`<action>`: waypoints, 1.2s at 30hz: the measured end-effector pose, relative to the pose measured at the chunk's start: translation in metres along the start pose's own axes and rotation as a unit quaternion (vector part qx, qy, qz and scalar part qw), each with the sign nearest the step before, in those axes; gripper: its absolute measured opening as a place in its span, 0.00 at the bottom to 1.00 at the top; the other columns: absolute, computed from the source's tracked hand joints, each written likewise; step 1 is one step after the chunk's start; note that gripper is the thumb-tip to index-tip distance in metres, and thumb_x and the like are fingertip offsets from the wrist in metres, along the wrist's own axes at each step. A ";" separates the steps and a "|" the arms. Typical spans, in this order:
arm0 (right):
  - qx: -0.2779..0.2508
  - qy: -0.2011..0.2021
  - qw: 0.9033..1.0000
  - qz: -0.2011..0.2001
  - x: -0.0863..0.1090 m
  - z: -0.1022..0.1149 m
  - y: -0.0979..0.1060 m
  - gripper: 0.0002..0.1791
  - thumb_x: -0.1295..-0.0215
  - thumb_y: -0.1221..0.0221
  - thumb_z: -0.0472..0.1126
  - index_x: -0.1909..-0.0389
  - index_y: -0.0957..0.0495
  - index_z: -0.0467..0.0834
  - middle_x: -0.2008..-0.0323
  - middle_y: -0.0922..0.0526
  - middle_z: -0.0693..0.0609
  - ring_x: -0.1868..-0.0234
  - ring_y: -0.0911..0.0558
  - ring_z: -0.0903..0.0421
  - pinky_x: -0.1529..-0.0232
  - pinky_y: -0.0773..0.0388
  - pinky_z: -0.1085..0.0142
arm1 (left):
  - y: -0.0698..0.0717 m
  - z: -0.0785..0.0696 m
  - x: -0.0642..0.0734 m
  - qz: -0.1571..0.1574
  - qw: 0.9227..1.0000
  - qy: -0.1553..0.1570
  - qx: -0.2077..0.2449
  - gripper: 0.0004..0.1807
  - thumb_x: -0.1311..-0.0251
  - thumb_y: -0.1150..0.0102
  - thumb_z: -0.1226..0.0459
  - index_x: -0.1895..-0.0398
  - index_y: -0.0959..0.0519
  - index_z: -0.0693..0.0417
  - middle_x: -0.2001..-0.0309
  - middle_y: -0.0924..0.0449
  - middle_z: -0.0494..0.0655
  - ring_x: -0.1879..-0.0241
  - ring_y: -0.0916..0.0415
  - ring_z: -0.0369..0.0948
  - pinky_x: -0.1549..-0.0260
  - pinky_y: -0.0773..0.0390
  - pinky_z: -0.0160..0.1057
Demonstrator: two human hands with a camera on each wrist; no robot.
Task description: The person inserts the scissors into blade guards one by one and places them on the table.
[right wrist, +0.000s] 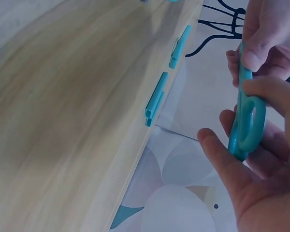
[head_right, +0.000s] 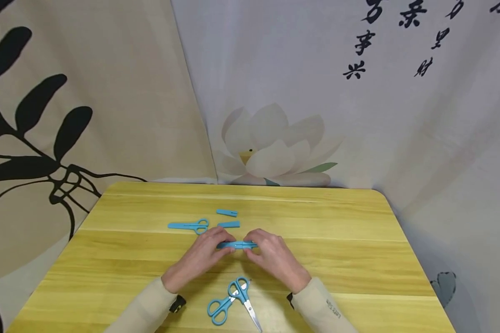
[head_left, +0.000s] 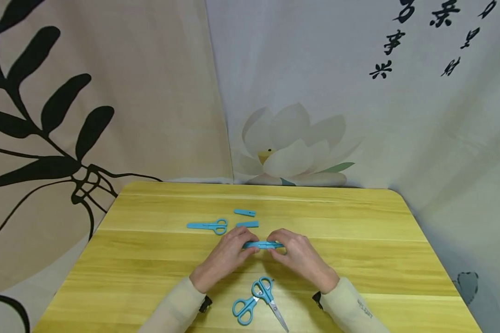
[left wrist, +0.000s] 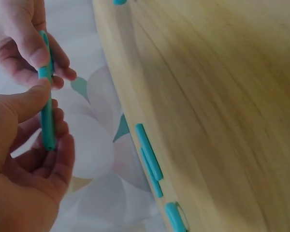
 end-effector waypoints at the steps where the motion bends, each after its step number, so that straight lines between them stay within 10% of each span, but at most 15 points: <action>1: -0.001 0.000 1.000 0.002 0.000 0.000 0.000 0.11 0.40 0.27 0.35 0.57 0.14 0.43 0.54 0.12 0.50 0.56 0.12 0.55 0.57 0.14 0.63 | 0.001 -0.001 0.001 -0.001 1.000 -0.010 -0.002 0.07 0.36 0.29 0.62 0.57 0.13 0.53 0.61 0.22 0.39 0.62 0.27 0.36 0.62 0.22 0.36; 8: -0.003 0.006 1.000 0.012 -0.002 0.004 -0.004 0.12 0.40 0.26 0.36 0.56 0.14 0.41 0.55 0.11 0.49 0.56 0.12 0.54 0.57 0.14 0.62 | 0.005 -0.004 0.006 -0.012 0.998 -0.054 -0.017 0.06 0.35 0.30 0.62 0.58 0.11 0.53 0.65 0.27 0.37 0.68 0.34 0.34 0.68 0.28 0.31; 22: 0.002 -0.004 1.000 0.017 -0.002 0.005 -0.009 0.14 0.37 0.27 0.41 0.52 0.15 0.43 0.52 0.14 0.51 0.53 0.13 0.54 0.55 0.14 0.61 | 0.010 -0.003 0.009 0.004 0.999 -0.034 -0.018 0.08 0.35 0.30 0.63 0.54 0.11 0.50 0.59 0.22 0.38 0.61 0.28 0.36 0.61 0.23 0.36; 29: -0.027 -0.075 0.995 0.057 0.003 -0.012 -0.005 0.36 0.35 0.30 0.59 0.32 0.23 0.45 0.32 0.23 0.50 0.31 0.26 0.46 0.34 0.26 0.46 | 0.023 0.018 0.020 -0.020 1.000 -0.013 -0.012 0.08 0.38 0.27 0.64 0.56 0.11 0.50 0.60 0.20 0.38 0.60 0.24 0.37 0.55 0.21 0.43; 36: -0.014 -0.103 0.993 0.047 0.015 -0.033 0.011 0.34 0.33 0.33 0.60 0.32 0.23 0.44 0.30 0.25 0.50 0.26 0.32 0.43 0.30 0.34 0.40 | 0.047 0.050 0.037 -0.047 0.999 0.001 -0.019 0.12 0.43 0.24 0.68 0.56 0.10 0.51 0.59 0.17 0.39 0.57 0.21 0.40 0.55 0.21 0.46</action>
Point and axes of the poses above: each hand's wrist, its own x-axis away from the middle knuckle, its own y-axis out of the back of the hand, z = x × y, the point moved 9 cm from there along -x, towards the middle knuckle
